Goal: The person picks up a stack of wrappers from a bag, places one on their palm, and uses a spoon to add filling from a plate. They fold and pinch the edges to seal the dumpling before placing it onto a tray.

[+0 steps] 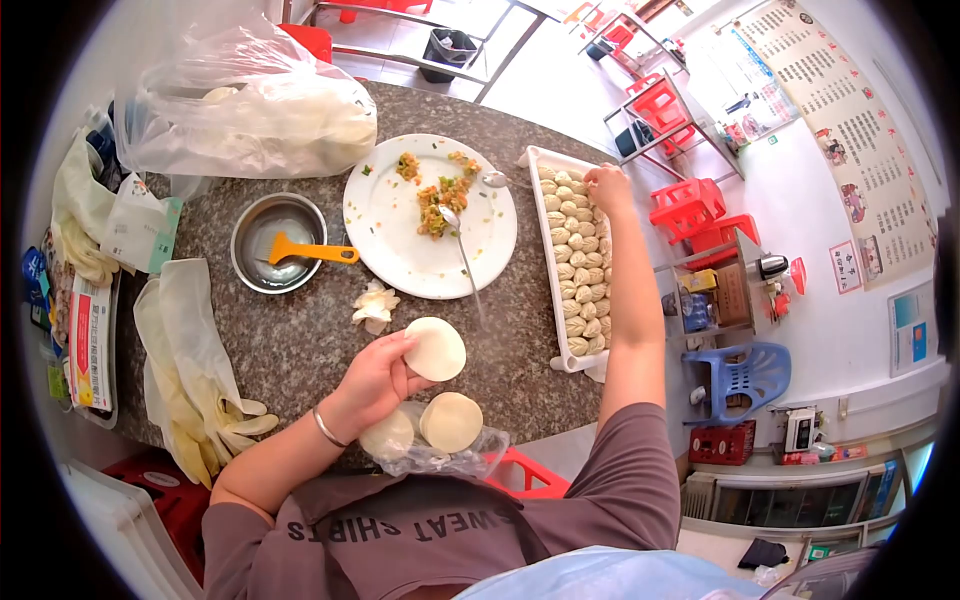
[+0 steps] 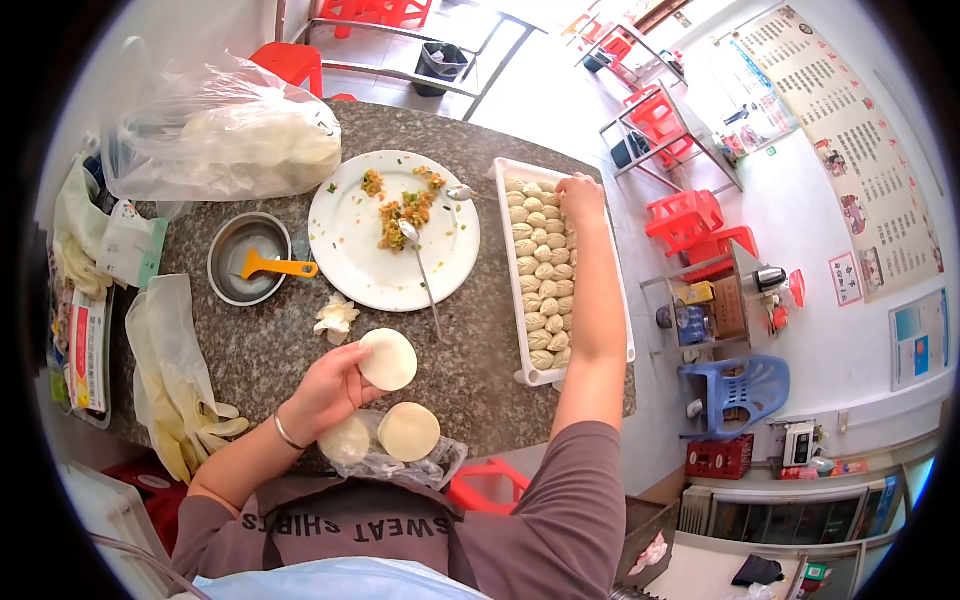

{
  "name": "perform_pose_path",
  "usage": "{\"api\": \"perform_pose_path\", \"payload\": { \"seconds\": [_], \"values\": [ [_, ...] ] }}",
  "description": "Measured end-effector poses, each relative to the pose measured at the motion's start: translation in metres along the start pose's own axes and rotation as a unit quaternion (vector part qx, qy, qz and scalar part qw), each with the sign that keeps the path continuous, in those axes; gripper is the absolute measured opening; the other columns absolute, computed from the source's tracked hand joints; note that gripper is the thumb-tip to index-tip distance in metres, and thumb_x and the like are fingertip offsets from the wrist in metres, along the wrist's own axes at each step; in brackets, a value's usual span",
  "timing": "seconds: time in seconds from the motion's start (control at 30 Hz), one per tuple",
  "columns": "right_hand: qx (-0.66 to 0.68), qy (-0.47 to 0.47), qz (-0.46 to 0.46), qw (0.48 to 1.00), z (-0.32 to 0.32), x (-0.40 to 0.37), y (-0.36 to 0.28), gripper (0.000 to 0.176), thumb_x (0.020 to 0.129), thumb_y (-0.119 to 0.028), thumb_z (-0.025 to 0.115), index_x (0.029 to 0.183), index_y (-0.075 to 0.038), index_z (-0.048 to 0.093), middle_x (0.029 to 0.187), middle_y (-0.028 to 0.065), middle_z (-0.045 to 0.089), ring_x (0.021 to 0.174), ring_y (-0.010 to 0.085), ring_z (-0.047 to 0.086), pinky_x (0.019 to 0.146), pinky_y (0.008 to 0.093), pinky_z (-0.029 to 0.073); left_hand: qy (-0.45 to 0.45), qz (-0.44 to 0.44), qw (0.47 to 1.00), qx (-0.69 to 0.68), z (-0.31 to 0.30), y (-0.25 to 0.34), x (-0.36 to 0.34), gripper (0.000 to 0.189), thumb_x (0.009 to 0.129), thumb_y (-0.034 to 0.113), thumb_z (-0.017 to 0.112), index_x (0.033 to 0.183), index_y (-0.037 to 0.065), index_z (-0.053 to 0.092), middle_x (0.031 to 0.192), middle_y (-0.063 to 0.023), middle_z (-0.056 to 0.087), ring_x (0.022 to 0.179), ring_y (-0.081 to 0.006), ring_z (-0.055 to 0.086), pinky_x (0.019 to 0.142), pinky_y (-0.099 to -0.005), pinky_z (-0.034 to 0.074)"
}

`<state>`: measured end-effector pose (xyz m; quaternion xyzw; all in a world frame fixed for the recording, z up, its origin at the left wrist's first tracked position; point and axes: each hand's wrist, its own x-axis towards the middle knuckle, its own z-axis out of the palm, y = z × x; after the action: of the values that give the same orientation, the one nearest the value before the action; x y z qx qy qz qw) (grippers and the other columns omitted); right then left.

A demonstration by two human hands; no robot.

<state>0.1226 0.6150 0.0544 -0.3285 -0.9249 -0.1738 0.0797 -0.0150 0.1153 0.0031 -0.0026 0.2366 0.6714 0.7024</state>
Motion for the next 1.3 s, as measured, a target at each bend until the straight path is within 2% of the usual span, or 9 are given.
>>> {"api": "perform_pose_path", "payload": {
  "seconds": [0.57, 0.67, 0.77, 0.93, 1.0, 1.03, 1.1, 1.23, 1.3],
  "values": [
    [-0.013, -0.012, -0.028, 0.999, -0.003, 0.001, 0.001, 0.009, 0.078, -0.016, 0.065, 0.08, -0.015, 0.074, 0.086, 0.0063, 0.065, 0.093, 0.0272, 0.062, 0.082, 0.0403, 0.05, 0.002, 0.0, 1.0, -0.003, -0.003, -0.002, 0.003, 0.032, 0.1, 0.014, 0.044, 0.127, -0.003, 0.047, 0.123, -0.0161, 0.059, 0.111, -0.0272, 0.062, 0.094, -0.0403, 0.053],
    [0.11, 0.04, 0.002, 0.993, -0.01, -0.003, -0.002, 0.014, 0.082, -0.014, 0.06, 0.083, -0.013, 0.074, 0.089, 0.0097, 0.067, 0.09, 0.0296, 0.063, 0.083, 0.0408, 0.049, 0.007, 0.005, 1.0, -0.008, -0.002, -0.001, 0.001, 0.032, 0.1, 0.015, 0.044, 0.127, -0.002, 0.048, 0.123, -0.0154, 0.06, 0.111, -0.0269, 0.062, 0.094, -0.0404, 0.053],
    [0.218, 0.161, -0.023, 0.962, -0.042, -0.013, -0.021, 0.02, 0.088, -0.009, 0.056, 0.102, -0.004, 0.069, 0.09, 0.0162, 0.067, 0.087, 0.0328, 0.063, 0.079, 0.0423, 0.049, 0.013, 0.009, 1.0, -0.014, -0.002, -0.002, 0.003, 0.031, 0.099, 0.015, 0.046, 0.126, -0.001, 0.049, 0.122, -0.0149, 0.06, 0.111, -0.0265, 0.062, 0.094, -0.0406, 0.053],
    [0.403, 0.015, 0.016, 0.915, -0.107, -0.093, -0.146, 0.026, 0.089, -0.015, 0.063, 0.113, -0.004, 0.065, 0.082, 0.0127, 0.065, 0.075, 0.0224, 0.063, 0.07, 0.0354, 0.049, 0.014, 0.032, 0.999, -0.021, -0.006, -0.002, 0.005, 0.03, 0.099, 0.014, 0.047, 0.125, -0.001, 0.05, 0.122, -0.0143, 0.061, 0.11, -0.0254, 0.062, 0.093, -0.0407, 0.053],
    [0.404, -0.093, 0.026, 0.91, -0.12, -0.136, -0.194, 0.046, 0.085, -0.021, 0.07, 0.126, -0.005, 0.056, 0.088, 0.0115, 0.062, 0.074, 0.0212, 0.061, 0.071, 0.0352, 0.051, 0.029, 0.041, 0.998, -0.022, -0.006, -0.002, 0.005, 0.03, 0.099, 0.014, 0.047, 0.125, -0.001, 0.05, 0.122, -0.0145, 0.06, 0.11, -0.0255, 0.062, 0.094, -0.041, 0.053],
    [0.367, -0.075, -0.023, 0.927, -0.117, -0.155, -0.21, 0.051, 0.086, -0.016, 0.07, 0.132, -0.006, 0.051, 0.087, 0.0081, 0.06, 0.07, 0.0158, 0.06, 0.067, 0.0287, 0.051, 0.036, 0.049, 0.998, -0.018, -0.007, -0.003, 0.005, 0.03, 0.099, 0.013, 0.047, 0.125, -0.001, 0.049, 0.122, -0.0147, 0.06, 0.111, -0.0256, 0.062, 0.095, -0.0413, 0.052],
    [0.427, -0.129, 0.012, 0.895, -0.117, -0.179, -0.234, 0.055, 0.086, -0.014, 0.069, 0.136, -0.007, 0.048, 0.09, 0.0082, 0.058, 0.07, 0.0153, 0.058, 0.065, 0.029, 0.05, 0.039, 0.052, 0.998, -0.023, -0.007, -0.003, 0.005, 0.03, 0.099, 0.013, 0.046, 0.125, -0.002, 0.049, 0.122, -0.0152, 0.06, 0.112, -0.0262, 0.061, 0.096, -0.0422, 0.052],
    [0.433, -0.041, -0.001, 0.901, -0.102, -0.184, -0.243, 0.046, 0.089, -0.011, 0.064, 0.133, -0.007, 0.052, 0.081, 0.0072, 0.058, 0.063, 0.0133, 0.054, 0.06, 0.0289, 0.047, 0.062, 0.072, 0.995, -0.016, -0.004, -0.002, 0.006, 0.03, 0.1, 0.013, 0.043, 0.125, -0.002, 0.047, 0.124, -0.0159, 0.058, 0.112, -0.028, 0.061, 0.097, -0.0433, 0.051],
    [0.414, -0.1, 0.086, 0.901, -0.107, -0.176, -0.239, 0.032, 0.092, -0.01, 0.056, 0.123, -0.005, 0.06, 0.078, 0.0165, 0.061, 0.063, 0.0249, 0.06, 0.062, 0.0355, 0.048, 0.075, 0.08, 0.994, -0.023, -0.005, -0.002, 0.006, 0.031, 0.1, 0.013, 0.041, 0.126, -0.003, 0.046, 0.124, -0.0167, 0.057, 0.113, -0.029, 0.06, 0.097, -0.0438, 0.051]
  ]
}}
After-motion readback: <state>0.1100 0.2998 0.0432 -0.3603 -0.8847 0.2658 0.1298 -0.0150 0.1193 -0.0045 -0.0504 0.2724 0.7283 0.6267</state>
